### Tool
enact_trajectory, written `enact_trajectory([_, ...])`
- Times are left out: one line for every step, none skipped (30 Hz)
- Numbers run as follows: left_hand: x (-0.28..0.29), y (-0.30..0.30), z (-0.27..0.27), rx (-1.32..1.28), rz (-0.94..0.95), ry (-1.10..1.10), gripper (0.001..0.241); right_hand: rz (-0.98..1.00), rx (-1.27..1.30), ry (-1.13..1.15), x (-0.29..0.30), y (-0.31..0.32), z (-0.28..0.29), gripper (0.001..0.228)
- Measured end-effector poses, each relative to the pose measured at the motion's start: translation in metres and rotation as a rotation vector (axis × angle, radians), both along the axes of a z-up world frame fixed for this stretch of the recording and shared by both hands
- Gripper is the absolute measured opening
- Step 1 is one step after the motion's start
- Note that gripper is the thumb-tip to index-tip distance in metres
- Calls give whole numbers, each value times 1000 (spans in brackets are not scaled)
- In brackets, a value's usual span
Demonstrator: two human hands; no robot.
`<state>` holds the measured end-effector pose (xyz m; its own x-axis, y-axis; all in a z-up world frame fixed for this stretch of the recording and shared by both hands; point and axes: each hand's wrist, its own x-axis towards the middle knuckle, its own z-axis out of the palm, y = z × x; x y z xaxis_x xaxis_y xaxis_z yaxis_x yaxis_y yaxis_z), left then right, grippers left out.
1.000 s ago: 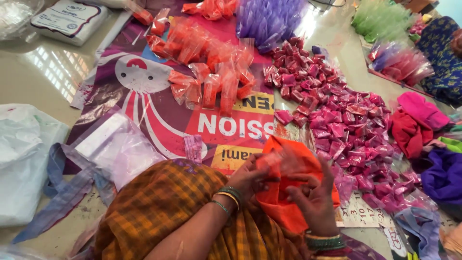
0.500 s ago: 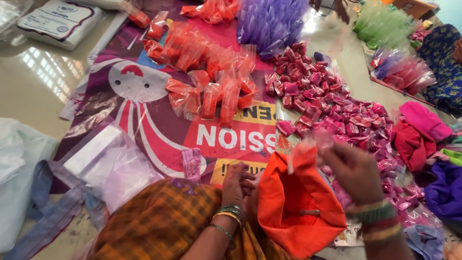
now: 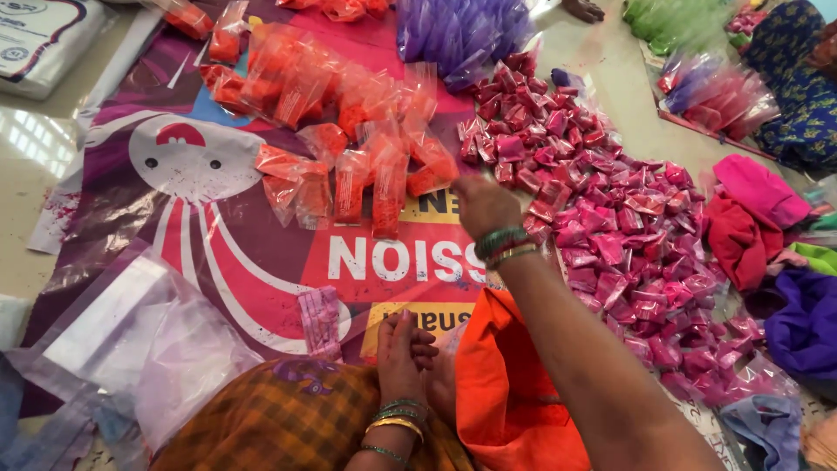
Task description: The person fills small plastic bags with a red powder using a spoon and organizes them into larger containers.
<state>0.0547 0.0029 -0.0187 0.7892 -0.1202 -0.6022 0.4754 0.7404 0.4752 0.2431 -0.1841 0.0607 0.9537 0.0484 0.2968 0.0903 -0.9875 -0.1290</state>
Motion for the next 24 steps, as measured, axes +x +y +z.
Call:
enact_trajectory([1, 0, 1, 1, 0, 3, 27, 0, 1, 3, -26, 11, 21, 23])
enact_trajectory([0, 1, 2, -6, -4, -12, 26, 23, -33, 44, -54, 22, 42, 20])
enact_trajectory([-2, 1, 4, -12, -7, -26, 26, 46, -66, 84, -84, 32, 64, 18])
enact_trajectory([-2, 1, 0, -9, -23, -23, 26, 30, -62, 87, -111, 20, 71, 18])
enact_trajectory([-2, 0, -2, 8, -16, -62, 25, 79, -45, 8, -139, 8, 79, 15])
enact_trajectory([-3, -3, -5, 25, -22, -101, 25, 115, -29, -73, -171, -6, 87, 13])
enact_trajectory([-1, -3, -9, 29, -49, -99, 25, 88, -24, -70, -199, -33, 93, 13])
enact_trajectory([-1, -4, -14, 15, -39, -90, 22, 17, -66, -93, -232, -59, 99, 13])
enact_trajectory([-2, -7, -20, 2, -29, -80, 19, -55, -110, -114, -268, -85, 103, 12])
enact_trajectory([-3, -5, -27, 4, -78, -68, 19, -102, -109, -99, -302, -116, 104, 12])
enact_trajectory([-3, -6, -36, 2, -61, -91, 18, -237, -110, -49, -339, -145, 104, 12])
enact_trajectory([-5, -10, -46, -6, -50, -112, 16, -377, -116, 3, -382, -175, 105, 12])
enact_trajectory([-5, -5, -39, -10, -103, -98, 16, -430, -119, 20, -430, -210, 87, 12])
enact_trajectory([-2, -3, -31, -27, -84, -31, 20, -618, -36, 127, -478, -245, 72, 20])
enact_trajectory([3, -2, -24, -40, -65, 36, 24, -806, 53, 230, -528, -279, 58, 28])
enact_trajectory([0, 1, -27, -50, -101, 49, 24, -843, 42, 237, -574, -302, 33, 28])
enact_trajectory([-2, 4, -29, -15, -124, 16, 26, -959, 158, 315, -622, -323, 9, 27])
enact_trajectory([2, 8, -31, 22, -135, -25, 29, -1061, 282, 384, -661, -345, -16, 26])
enact_trajectory([-3, 7, -30, 13, -159, -18, 29, -1087, 276, 383, -697, -346, -35, 26])
enact_trajectory([-3, 9, -27, 31, -173, -41, 34, -1118, 267, 393, -724, -346, -58, 29])
enact_trajectory([-2, 12, -25, 48, -188, -63, 38, -1149, 258, 404, -749, -346, -81, 32])
enact_trajectory([-4, 13, -27, 46, -198, -63, 38, -1160, 259, 402, -756, -333, -89, 32])
enact_trajectory([-5, 13, -29, 55, -202, -83, 42, -1199, 229, 343, -763, -319, -98, 34])
enact_trajectory([-5, 15, -31, 67, -205, -106, 46, -1235, 201, 284, -766, -305, -109, 37])
